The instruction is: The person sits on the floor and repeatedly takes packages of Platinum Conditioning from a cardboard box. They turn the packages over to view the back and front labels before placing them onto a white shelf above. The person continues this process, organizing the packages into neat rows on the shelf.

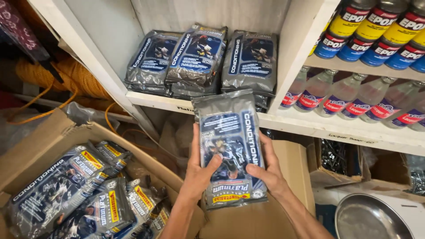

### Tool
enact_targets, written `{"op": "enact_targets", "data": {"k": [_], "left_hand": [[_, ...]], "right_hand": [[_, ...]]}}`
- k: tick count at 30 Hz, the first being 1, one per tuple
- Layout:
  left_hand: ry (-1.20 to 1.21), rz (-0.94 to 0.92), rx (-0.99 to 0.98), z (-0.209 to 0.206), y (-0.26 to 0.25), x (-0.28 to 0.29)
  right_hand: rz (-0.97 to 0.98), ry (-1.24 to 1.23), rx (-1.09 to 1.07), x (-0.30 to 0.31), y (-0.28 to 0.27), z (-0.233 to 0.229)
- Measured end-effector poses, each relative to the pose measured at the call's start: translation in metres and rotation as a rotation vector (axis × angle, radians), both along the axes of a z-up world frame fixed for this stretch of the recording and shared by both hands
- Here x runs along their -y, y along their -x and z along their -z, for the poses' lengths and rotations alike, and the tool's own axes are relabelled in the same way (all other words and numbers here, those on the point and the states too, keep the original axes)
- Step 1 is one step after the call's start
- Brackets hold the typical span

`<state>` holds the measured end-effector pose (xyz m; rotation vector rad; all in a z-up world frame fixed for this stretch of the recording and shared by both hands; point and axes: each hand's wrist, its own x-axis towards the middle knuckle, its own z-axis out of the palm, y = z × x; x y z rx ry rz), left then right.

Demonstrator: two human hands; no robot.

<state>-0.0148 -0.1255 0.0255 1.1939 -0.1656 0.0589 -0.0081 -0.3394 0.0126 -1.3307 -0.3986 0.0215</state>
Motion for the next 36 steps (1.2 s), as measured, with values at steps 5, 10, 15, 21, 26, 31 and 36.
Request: {"op": "enact_targets", "data": {"k": [5, 10, 15, 21, 26, 31, 36], "left_hand": [[-0.08, 0.046, 0.05, 0.001, 0.008, 0.004], [0.13, 0.108, -0.049, 0.037, 0.007, 0.012], [0.428, 0.065, -0.332, 0.023, 0.007, 0.019], [0.462, 0.163, -0.463, 0.053, -0.001, 0.02], [0.452, 0.163, -0.391, 0.058, -0.003, 0.016], [0.426, 0.149, -0.44, 0.049, -0.005, 0.013], [0.491, 0.131, -0.471, 0.075, -0.018, 0.01]], "right_hand": [[-0.026, -0.163, -0.172, -0.004, -0.001, -0.001], [-0.026, -0.278, -0.222, 0.007, -0.01, 0.028], [-0.005, -0.33, -0.461, 0.026, -0.014, 0.076], [0.042, -0.4, -0.535, 0.024, -0.012, 0.073], [0.066, -0.319, -0.536, 0.026, -0.014, 0.089], [-0.016, -0.342, -0.531, 0.018, -0.016, 0.062], [0.038, -0.212, -0.496, 0.022, -0.019, 0.069]]}}
